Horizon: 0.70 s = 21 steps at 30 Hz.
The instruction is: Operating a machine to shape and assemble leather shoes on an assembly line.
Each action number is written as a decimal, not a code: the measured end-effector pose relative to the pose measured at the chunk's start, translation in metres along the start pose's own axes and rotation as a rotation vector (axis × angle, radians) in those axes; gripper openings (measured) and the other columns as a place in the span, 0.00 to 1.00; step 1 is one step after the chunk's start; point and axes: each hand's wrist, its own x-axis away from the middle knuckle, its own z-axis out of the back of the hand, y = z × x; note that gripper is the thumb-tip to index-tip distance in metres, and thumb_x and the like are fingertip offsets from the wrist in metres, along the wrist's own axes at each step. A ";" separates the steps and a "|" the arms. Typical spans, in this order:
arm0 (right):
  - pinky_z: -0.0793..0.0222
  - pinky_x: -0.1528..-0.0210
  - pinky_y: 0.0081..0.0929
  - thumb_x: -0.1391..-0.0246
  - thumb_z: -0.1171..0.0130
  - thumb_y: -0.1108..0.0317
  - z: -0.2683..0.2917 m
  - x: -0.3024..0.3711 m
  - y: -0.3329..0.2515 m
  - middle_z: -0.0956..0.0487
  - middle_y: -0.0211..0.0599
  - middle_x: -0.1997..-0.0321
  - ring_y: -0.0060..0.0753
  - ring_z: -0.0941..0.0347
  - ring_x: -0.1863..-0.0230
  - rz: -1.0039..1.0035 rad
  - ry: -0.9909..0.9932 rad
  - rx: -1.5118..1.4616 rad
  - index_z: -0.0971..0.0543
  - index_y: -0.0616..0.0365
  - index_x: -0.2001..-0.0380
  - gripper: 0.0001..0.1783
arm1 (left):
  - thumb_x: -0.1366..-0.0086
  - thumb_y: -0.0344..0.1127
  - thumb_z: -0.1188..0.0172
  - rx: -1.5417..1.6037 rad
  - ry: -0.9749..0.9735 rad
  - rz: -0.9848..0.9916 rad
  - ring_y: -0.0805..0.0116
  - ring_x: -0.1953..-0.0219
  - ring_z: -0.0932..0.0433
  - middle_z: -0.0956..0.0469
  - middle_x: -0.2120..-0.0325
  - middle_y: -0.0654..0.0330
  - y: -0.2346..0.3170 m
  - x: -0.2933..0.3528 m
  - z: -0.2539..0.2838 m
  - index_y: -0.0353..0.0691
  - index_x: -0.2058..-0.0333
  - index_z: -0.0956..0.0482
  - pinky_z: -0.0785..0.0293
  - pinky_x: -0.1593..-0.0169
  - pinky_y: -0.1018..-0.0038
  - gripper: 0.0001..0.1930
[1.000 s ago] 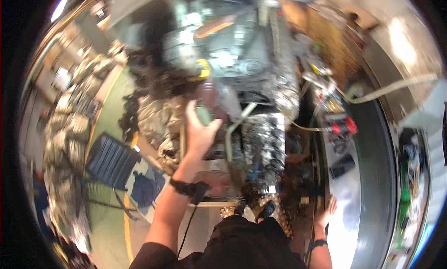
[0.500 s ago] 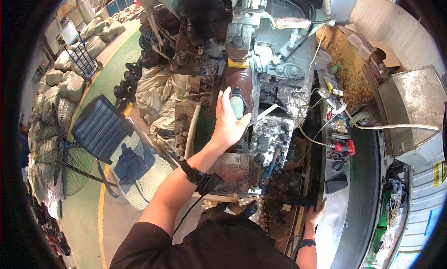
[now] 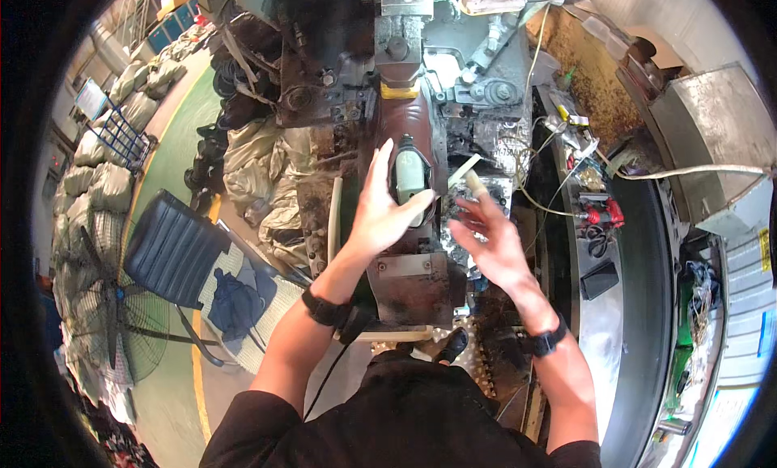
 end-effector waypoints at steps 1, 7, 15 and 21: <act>0.38 0.28 0.40 0.41 0.32 0.64 -0.011 -0.011 -0.014 0.33 0.61 0.30 0.44 0.34 0.30 0.010 -0.042 0.053 0.54 0.56 0.23 0.53 | 0.37 0.27 0.31 0.253 -0.044 0.021 0.63 0.34 0.34 0.35 0.34 0.49 -0.005 0.004 0.013 0.33 0.30 0.45 0.39 0.30 0.64 0.41; 0.61 0.20 0.39 0.60 0.19 0.57 -0.082 -0.053 -0.023 0.61 0.67 0.21 0.59 0.63 0.20 0.204 0.127 0.273 0.72 0.70 0.26 0.79 | 0.30 0.29 0.39 0.239 0.221 0.319 0.65 0.43 0.23 0.21 0.47 0.50 -0.040 0.059 0.081 0.28 0.45 0.25 0.29 0.37 0.72 0.18; 0.53 0.22 0.38 0.58 0.23 0.67 -0.092 -0.057 -0.017 0.56 0.67 0.22 0.61 0.54 0.22 0.179 0.227 0.213 0.69 0.70 0.26 0.72 | 0.30 0.31 0.38 0.357 0.450 0.664 0.64 0.51 0.18 0.18 0.53 0.51 -0.116 0.117 0.147 0.29 0.45 0.25 0.22 0.45 0.70 0.18; 0.57 0.21 0.37 0.59 0.22 0.67 -0.105 -0.063 -0.016 0.57 0.67 0.22 0.59 0.57 0.21 0.231 0.311 0.314 0.68 0.72 0.26 0.73 | 0.29 0.32 0.39 0.381 0.378 0.529 0.68 0.54 0.17 0.16 0.56 0.56 -0.113 0.051 0.154 0.32 0.48 0.23 0.23 0.48 0.75 0.15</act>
